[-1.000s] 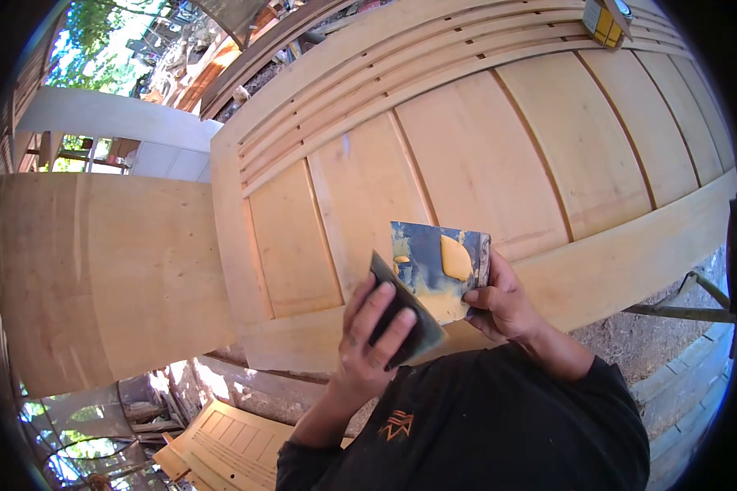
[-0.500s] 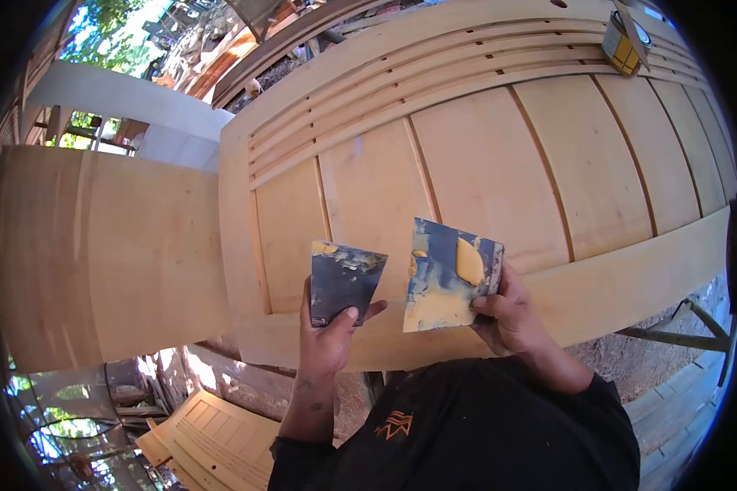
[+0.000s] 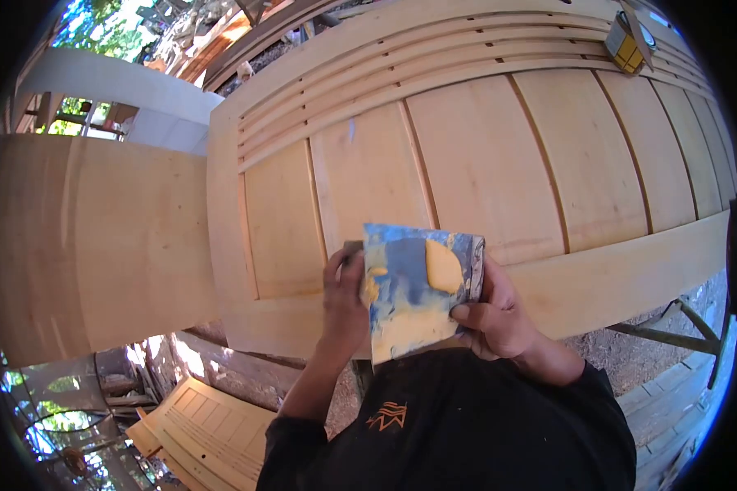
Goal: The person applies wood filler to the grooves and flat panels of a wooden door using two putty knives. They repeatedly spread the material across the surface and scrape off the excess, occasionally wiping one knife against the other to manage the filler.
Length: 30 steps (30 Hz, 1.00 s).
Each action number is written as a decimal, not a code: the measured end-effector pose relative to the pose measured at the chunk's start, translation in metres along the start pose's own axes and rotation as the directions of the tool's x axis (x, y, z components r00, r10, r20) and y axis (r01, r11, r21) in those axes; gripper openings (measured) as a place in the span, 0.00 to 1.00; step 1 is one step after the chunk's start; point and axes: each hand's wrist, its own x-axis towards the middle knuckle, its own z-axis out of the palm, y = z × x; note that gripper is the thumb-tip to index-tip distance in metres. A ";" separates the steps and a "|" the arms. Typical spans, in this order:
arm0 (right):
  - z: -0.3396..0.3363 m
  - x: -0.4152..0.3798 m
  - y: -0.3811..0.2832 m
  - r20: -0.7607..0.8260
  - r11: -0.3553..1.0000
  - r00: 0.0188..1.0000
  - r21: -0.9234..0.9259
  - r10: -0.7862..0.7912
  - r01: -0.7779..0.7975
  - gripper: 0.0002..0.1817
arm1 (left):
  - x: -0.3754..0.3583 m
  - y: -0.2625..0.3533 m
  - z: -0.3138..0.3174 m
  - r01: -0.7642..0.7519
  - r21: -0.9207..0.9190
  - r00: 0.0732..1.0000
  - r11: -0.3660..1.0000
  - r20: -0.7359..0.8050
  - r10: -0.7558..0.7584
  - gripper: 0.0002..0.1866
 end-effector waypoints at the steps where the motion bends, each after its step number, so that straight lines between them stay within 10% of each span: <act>1: -0.010 0.003 0.001 -0.055 0.999 0.998 -0.032 -0.027 0.025 0.34 | 0.003 0.000 -0.006 0.105 -0.264 0.991 0.959 -0.052 -0.122 0.32; 3: -0.015 0.008 0.003 -0.146 0.995 0.987 0.064 -0.062 0.072 0.33 | 0.012 0.044 -0.027 0.274 -0.749 0.925 0.604 0.032 -0.379 0.33; 6: -0.017 0.010 0.006 -0.139 0.994 0.990 0.096 -0.035 0.048 0.32 | 0.012 0.071 -0.044 0.221 -0.888 0.960 0.403 0.126 -0.249 0.33; 10: -0.013 0.012 0.015 -0.190 0.991 0.981 0.131 0.021 0.004 0.32 | 0.004 0.077 -0.036 0.146 -0.749 0.980 0.647 0.020 -0.198 0.32; 13: -0.013 0.011 0.017 -0.146 0.991 0.989 0.133 0.018 0.002 0.33 | 0.002 0.081 -0.025 -0.289 -0.083 0.953 0.954 -0.125 0.277 0.33; 16: -0.023 0.005 0.015 -0.037 0.993 0.999 0.115 0.023 -0.018 0.34 | 0.003 0.071 -0.018 -0.211 0.253 0.973 0.944 -0.042 0.229 0.34; 25: -0.025 -0.001 0.014 -0.231 0.999 0.973 0.043 -0.002 0.013 0.34 | -0.009 0.081 -0.006 -0.400 0.032 0.906 0.916 -0.135 0.401 0.30; 30: -0.060 -0.002 0.008 -0.278 0.985 0.946 -0.082 -0.169 0.152 0.36 | -0.015 0.048 -0.043 0.054 0.248 0.995 0.967 -0.100 -0.030 0.36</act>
